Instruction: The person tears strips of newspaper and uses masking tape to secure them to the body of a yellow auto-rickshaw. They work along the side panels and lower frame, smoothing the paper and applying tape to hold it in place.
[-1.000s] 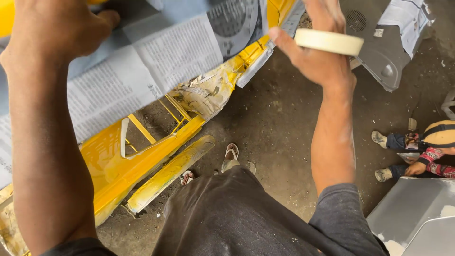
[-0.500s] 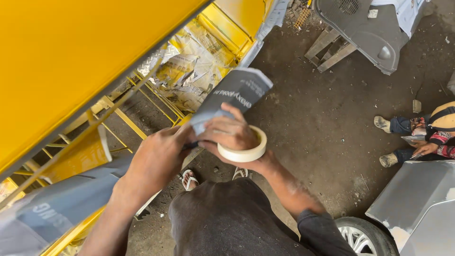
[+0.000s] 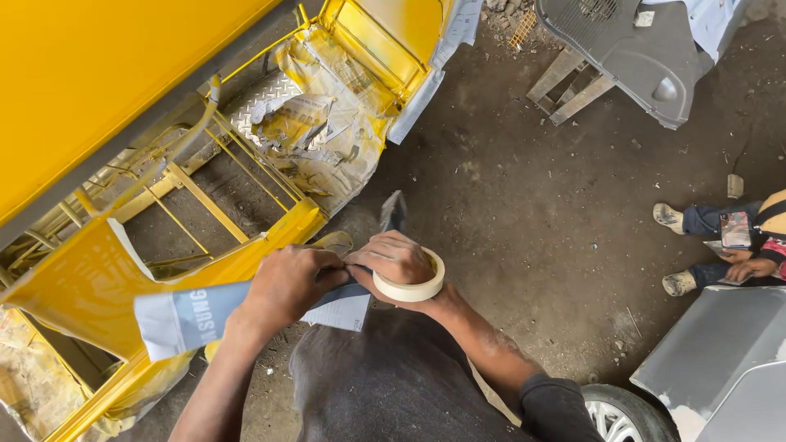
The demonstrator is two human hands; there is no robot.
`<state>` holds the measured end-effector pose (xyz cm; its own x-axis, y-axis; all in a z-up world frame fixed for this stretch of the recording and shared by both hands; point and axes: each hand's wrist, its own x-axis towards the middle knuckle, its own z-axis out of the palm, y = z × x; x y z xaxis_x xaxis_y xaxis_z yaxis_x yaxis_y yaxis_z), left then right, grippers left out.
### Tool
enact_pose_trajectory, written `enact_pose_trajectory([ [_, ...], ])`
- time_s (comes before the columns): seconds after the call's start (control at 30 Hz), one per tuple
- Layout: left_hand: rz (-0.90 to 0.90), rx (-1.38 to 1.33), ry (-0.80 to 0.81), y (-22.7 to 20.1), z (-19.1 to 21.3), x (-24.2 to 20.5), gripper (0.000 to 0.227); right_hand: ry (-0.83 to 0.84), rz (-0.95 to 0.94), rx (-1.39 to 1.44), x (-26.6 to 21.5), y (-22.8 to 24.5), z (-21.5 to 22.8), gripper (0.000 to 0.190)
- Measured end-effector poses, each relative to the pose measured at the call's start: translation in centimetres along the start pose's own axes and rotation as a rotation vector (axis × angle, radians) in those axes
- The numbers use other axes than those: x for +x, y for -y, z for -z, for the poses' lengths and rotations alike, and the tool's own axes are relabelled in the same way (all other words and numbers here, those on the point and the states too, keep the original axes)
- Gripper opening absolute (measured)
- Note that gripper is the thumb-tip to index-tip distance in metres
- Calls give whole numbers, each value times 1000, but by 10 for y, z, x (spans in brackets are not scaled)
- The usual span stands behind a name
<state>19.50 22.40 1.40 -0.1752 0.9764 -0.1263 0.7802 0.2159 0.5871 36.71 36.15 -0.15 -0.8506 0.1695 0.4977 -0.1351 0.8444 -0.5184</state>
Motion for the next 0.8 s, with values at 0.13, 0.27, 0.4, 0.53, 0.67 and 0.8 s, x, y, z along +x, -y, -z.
enact_pose_trajectory([
  [0.13, 17, 42, -23, -1, 9, -7, 18, 23, 46, 0, -3, -8, 15, 11],
  [0.27, 70, 127, -122, 30, 40, -40, 19, 24, 17, -84, -25, -42, 33, 8],
  [0.4, 198, 192, -262, 33, 68, -70, 20, 2, -105, -227, -35, -55, 49, 6],
  [0.53, 70, 339, 3, 2, 38, -41, 17, 9, 30, -17, 4, -7, 25, 24],
  [0.67, -69, 418, 94, -16, 22, -16, 18, 110, -29, 222, 3, 2, -20, 19],
  [0.8, 23, 323, 88, -16, 48, -27, 13, 116, -93, 130, -7, -17, -14, 11],
])
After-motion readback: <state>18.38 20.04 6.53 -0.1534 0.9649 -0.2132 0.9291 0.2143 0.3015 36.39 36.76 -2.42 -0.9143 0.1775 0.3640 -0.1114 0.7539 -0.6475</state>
